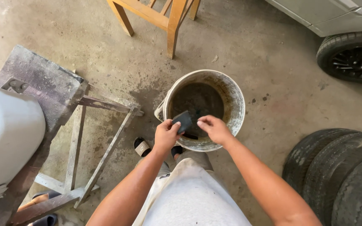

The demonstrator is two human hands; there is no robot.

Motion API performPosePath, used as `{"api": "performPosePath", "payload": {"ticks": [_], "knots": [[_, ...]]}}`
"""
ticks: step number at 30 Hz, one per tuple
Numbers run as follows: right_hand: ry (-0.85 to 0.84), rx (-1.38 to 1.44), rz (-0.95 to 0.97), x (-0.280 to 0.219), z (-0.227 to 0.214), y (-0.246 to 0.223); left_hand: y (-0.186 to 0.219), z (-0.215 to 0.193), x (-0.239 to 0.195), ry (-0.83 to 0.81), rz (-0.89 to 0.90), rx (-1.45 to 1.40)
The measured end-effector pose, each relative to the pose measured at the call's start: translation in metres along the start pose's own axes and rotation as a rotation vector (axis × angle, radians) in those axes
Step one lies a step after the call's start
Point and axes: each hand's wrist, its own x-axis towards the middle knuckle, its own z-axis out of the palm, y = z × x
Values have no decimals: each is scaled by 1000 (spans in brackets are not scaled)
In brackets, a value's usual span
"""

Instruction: Sanding the surface of a motorcycle gas tank with sandpaper and water in preparation for painting.

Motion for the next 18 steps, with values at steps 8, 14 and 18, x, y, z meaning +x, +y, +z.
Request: {"api": "performPosePath", "payload": {"ticks": [8, 14, 18], "knots": [[80, -656, -83, 76, 7, -4, -10, 3, 0, 96, 48, 8], [-152, -1005, 49, 117, 43, -15, -16, -3, -3, 77, 103, 48], [-228, -1165, -11, 146, 54, 49, -5, -1, -10, 108, 146, 143]]}}
